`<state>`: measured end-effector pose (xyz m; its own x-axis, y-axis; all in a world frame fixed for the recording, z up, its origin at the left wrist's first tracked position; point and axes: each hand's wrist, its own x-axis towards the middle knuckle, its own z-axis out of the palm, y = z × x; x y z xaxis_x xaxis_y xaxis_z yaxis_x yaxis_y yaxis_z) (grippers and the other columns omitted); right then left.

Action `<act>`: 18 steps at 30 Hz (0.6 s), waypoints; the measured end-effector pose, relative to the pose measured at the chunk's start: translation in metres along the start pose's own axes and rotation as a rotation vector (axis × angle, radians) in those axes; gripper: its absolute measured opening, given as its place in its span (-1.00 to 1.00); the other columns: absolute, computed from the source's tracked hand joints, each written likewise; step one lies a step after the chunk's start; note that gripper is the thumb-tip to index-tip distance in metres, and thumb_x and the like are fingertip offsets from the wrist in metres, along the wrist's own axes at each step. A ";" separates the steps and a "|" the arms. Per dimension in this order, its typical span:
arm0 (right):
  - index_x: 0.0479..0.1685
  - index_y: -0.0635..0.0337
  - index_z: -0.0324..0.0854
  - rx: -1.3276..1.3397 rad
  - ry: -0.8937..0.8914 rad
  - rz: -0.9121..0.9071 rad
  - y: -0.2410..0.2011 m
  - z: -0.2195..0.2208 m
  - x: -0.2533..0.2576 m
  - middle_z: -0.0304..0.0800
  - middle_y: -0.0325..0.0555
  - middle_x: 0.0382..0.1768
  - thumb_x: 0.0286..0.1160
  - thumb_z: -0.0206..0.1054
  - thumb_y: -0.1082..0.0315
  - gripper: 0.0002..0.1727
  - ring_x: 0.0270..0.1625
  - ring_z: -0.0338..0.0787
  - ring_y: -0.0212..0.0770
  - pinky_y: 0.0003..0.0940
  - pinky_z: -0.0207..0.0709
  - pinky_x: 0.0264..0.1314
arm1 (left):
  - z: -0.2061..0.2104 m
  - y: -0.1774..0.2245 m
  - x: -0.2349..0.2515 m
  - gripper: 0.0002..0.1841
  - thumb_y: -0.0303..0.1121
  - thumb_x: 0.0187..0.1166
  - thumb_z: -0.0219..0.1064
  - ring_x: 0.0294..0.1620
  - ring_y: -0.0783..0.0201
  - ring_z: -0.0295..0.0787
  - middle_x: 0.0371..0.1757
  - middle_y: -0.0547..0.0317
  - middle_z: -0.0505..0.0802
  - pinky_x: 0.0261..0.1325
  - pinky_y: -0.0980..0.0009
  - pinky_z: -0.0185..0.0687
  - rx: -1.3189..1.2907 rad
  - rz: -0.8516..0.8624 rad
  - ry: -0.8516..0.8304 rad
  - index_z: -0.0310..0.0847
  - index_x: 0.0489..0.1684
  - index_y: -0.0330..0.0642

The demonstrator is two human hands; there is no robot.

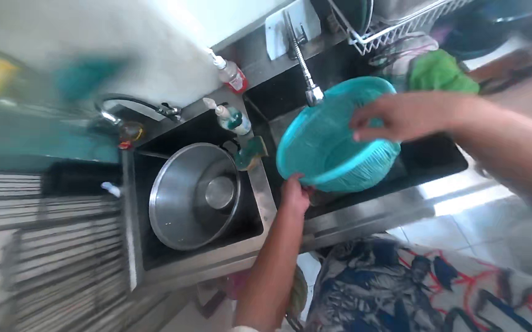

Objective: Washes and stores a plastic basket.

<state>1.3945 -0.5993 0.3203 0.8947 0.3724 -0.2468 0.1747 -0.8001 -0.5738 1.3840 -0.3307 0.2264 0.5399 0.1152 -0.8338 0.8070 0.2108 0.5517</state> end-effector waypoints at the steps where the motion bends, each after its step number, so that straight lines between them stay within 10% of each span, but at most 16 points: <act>1: 0.23 0.09 0.79 -0.082 -0.006 -0.070 -0.007 0.020 -0.019 0.90 0.00 0.06 0.62 0.39 -0.08 -0.53 0.23 0.84 0.06 0.26 0.55 0.48 | -0.004 0.003 -0.004 -0.79 -0.54 0.61 0.15 -0.47 0.24 0.58 -0.25 -0.02 0.60 -0.45 0.40 0.62 -0.008 -0.011 -0.010 0.40 0.14 -0.32; 3: 0.20 0.17 0.78 -0.279 0.086 -0.185 -0.009 0.052 -0.030 0.87 0.10 0.10 0.59 0.36 -0.20 -0.41 0.32 0.78 0.19 0.36 0.35 0.62 | -0.012 0.011 -0.012 -0.85 -0.52 0.62 0.15 -0.56 0.29 0.54 -0.34 0.03 0.58 -0.52 0.48 0.61 -0.015 -0.009 -0.033 0.39 0.06 -0.28; 7: -0.28 0.33 0.73 -0.447 0.535 -0.424 0.003 0.074 -0.013 0.85 0.21 -0.24 0.60 0.30 -0.12 -0.44 -0.07 0.89 0.27 0.25 0.70 0.05 | -0.035 0.025 -0.037 -0.81 -0.23 0.76 0.14 -0.64 0.35 0.47 -0.44 0.16 0.54 -0.51 0.50 0.59 -0.085 0.091 -0.142 0.41 0.02 -0.16; 11: -0.06 0.47 0.72 -0.313 0.657 -0.153 -0.021 0.065 -0.020 0.84 0.39 -0.06 0.69 0.31 0.03 -0.49 0.11 0.84 0.43 0.37 0.63 0.23 | -0.075 0.032 -0.082 -0.62 -0.01 0.82 0.04 -0.53 0.32 0.57 -0.32 0.17 0.58 -0.34 0.41 0.70 -0.114 0.193 -0.326 0.37 0.18 -0.16; 18: 0.05 0.50 0.66 0.093 0.890 0.297 -0.053 0.065 -0.047 0.78 0.47 -0.12 0.89 0.00 0.01 -0.39 0.02 0.81 0.42 0.44 0.55 0.18 | -0.172 -0.006 -0.120 -0.59 -0.20 0.89 -0.14 -0.38 0.28 0.74 -0.23 0.09 0.76 -0.22 0.41 0.72 0.029 0.288 -0.485 0.52 0.31 -0.30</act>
<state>1.3163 -0.5444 0.3117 0.8892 -0.3675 0.2724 -0.1098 -0.7496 -0.6527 1.2737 -0.1789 0.3195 0.7819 -0.2967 -0.5482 0.6134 0.2095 0.7615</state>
